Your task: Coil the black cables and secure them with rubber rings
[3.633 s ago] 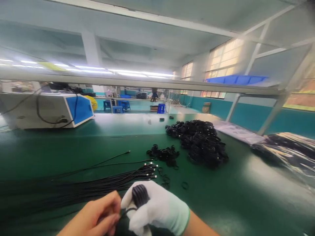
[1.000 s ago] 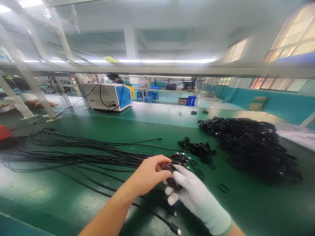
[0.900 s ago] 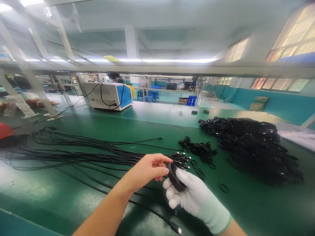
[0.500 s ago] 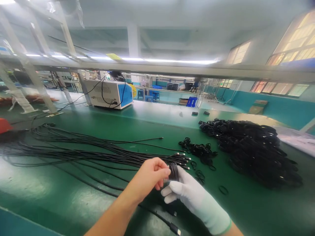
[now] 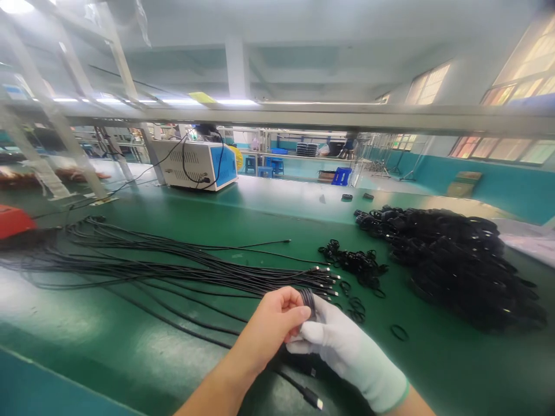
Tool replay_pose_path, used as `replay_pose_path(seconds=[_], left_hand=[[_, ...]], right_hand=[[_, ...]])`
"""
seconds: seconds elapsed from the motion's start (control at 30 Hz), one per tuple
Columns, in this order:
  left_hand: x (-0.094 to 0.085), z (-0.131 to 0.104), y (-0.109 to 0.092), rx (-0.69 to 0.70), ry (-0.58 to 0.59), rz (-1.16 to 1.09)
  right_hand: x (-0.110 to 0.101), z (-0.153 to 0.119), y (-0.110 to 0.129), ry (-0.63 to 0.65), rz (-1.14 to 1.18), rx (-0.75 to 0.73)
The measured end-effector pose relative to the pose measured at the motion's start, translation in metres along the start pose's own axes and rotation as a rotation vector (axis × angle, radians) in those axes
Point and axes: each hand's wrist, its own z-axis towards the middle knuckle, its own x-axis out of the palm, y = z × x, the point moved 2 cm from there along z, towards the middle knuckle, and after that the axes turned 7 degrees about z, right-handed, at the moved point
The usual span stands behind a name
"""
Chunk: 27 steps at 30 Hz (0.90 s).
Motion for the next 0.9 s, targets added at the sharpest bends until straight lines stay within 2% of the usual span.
replay_pose_path(seconds=[0.17,0.27,0.3,0.37,0.43,0.53,0.7,0.8,0.9], left_hand=[[0.002,0.0,0.0,0.016,0.005,-0.053],[-0.003,0.001,0.001,0.006,0.012,0.017],[-0.006,0.001,0.0,0.008,-0.006,0.082],[-0.012,0.0,-0.005,0.065,-0.114,0.26],[-0.015,-0.003,-0.011,0.199,-0.24,0.469],[-0.011,-0.006,-0.012,0.392,-0.3,0.698],[-0.005,-0.001,0.001,0.432,-0.433,0.725],[-0.003,0.005,0.004,0.452,-0.448,0.736],[-0.006,0.008,-0.002,0.455,-0.427,0.76]], right_hand=[[-0.001,-0.001,-0.002,0.011,0.063,0.05],[-0.004,0.0,-0.003,-0.008,0.066,0.04],[-0.004,-0.001,-0.004,0.005,0.082,0.039],[-0.002,-0.002,-0.004,0.059,0.149,0.057],[0.0,-0.004,-0.004,0.105,0.206,0.09],[0.001,-0.006,-0.006,0.118,0.208,0.106],[0.005,-0.005,-0.01,0.105,0.214,0.057],[0.008,-0.002,-0.01,0.083,0.186,-0.03],[0.005,-0.001,-0.012,0.067,0.218,-0.034]])
